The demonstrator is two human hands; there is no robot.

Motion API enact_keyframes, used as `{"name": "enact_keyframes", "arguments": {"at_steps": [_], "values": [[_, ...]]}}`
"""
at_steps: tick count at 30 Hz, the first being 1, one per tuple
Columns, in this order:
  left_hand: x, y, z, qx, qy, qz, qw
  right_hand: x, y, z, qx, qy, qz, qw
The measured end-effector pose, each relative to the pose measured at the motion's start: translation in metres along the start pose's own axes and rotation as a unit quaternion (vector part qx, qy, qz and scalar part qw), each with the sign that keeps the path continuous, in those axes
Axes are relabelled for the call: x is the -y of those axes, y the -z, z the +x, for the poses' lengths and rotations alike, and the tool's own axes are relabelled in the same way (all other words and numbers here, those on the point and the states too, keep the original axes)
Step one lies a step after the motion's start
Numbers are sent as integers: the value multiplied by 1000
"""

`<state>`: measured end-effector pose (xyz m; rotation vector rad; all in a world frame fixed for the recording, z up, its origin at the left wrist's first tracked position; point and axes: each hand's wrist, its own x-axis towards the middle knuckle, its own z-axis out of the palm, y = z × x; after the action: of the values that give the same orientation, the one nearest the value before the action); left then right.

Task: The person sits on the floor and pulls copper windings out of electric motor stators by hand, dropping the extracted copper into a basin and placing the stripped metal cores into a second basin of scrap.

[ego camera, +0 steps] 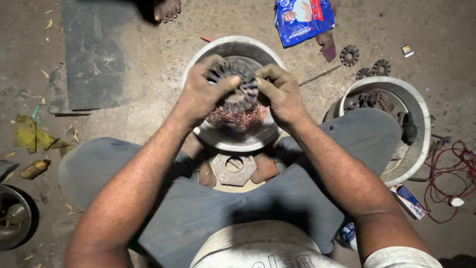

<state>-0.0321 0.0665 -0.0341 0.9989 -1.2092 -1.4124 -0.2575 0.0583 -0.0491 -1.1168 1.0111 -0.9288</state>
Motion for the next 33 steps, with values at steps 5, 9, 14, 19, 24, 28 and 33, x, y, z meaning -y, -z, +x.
{"name": "enact_keyframes", "arguments": {"at_steps": [5,9,14,19,24,28,33], "values": [[1,2,0,-10,-6,29,1000,-1,-1,6,-10,-2,50,999],[-2,6,3,-79,-2,-88,993,10,5,12,-60,17,-28,998],[-3,7,6,-134,-106,56,984,13,3,0,-92,146,-181,968],[-6,4,4,-141,-89,207,964,15,4,4,-84,221,-270,933],[-14,1,0,-117,-115,182,969,35,7,24,-123,233,-335,905],[-13,3,-1,-97,-87,88,988,46,-8,9,-52,432,-484,759],[-9,7,-2,-75,-65,42,994,44,-16,2,-33,344,-420,839]]}}
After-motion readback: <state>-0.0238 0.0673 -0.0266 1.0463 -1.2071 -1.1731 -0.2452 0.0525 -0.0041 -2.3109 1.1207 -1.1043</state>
